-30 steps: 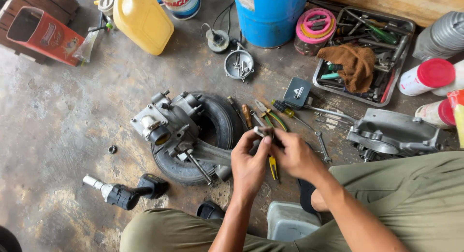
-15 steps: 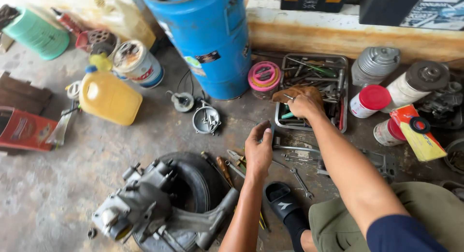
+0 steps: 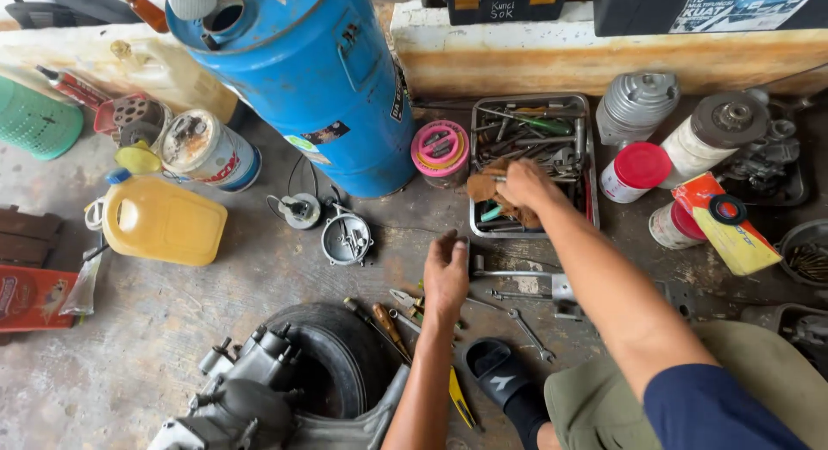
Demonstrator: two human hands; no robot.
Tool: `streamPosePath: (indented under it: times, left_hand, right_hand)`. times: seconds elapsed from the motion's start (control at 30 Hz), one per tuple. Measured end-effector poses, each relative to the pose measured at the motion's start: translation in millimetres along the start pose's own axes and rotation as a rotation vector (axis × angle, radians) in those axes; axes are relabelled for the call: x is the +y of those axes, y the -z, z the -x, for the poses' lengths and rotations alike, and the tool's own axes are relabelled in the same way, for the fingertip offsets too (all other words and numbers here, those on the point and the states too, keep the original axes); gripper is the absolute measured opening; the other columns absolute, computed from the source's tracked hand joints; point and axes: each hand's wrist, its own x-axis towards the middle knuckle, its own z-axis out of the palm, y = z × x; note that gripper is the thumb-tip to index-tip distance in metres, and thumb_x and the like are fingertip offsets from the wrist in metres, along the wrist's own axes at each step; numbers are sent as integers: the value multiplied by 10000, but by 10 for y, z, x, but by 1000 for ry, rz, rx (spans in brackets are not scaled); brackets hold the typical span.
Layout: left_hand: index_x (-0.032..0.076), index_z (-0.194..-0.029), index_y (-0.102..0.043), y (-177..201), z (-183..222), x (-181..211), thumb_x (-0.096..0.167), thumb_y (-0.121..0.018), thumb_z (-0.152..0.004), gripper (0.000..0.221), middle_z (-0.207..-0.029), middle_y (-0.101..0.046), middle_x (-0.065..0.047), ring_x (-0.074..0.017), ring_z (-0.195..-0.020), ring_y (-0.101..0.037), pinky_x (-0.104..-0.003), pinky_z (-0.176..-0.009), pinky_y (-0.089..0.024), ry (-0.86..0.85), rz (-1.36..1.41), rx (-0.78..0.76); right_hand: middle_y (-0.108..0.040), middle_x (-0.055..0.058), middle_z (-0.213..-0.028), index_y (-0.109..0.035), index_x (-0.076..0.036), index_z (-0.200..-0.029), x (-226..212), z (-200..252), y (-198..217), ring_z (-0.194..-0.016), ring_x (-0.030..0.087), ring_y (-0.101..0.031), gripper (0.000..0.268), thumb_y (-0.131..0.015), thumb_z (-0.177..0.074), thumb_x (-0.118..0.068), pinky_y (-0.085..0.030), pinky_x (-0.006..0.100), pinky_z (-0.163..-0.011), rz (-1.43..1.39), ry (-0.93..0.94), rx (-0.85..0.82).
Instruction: Repairing and cleaning internal components of a motorcycle engine/transmission system.
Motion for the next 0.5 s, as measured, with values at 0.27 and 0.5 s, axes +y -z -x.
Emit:
streamPosePath:
  times: [0.27, 0.5]
  left_hand:
    - [148, -1675, -86, 325, 506, 583, 727, -510, -978, 1000, -1675, -116, -347, -575, -1531, -110, -745, -1186, -166, 186, 770, 6]
    - [34, -1235, -734, 851, 627, -276, 672, -546, -1000, 705, -1226, -725, -216, -361, -1126, -667, -504, -1079, -471, 100, 1185, 28]
  right_hand:
    - [-747, 241, -951, -757, 4, -921, -1717, 1615, 1257, -970, 408, -711, 569, -572, -923, -534, -525, 517, -837, 230, 482, -361]
    - [-755, 214, -916, -701, -57, -900, -2218, 2810, 1041, -923, 418, -729, 385, -542, -947, -404, -560, 511, -804, 41, 781, -508]
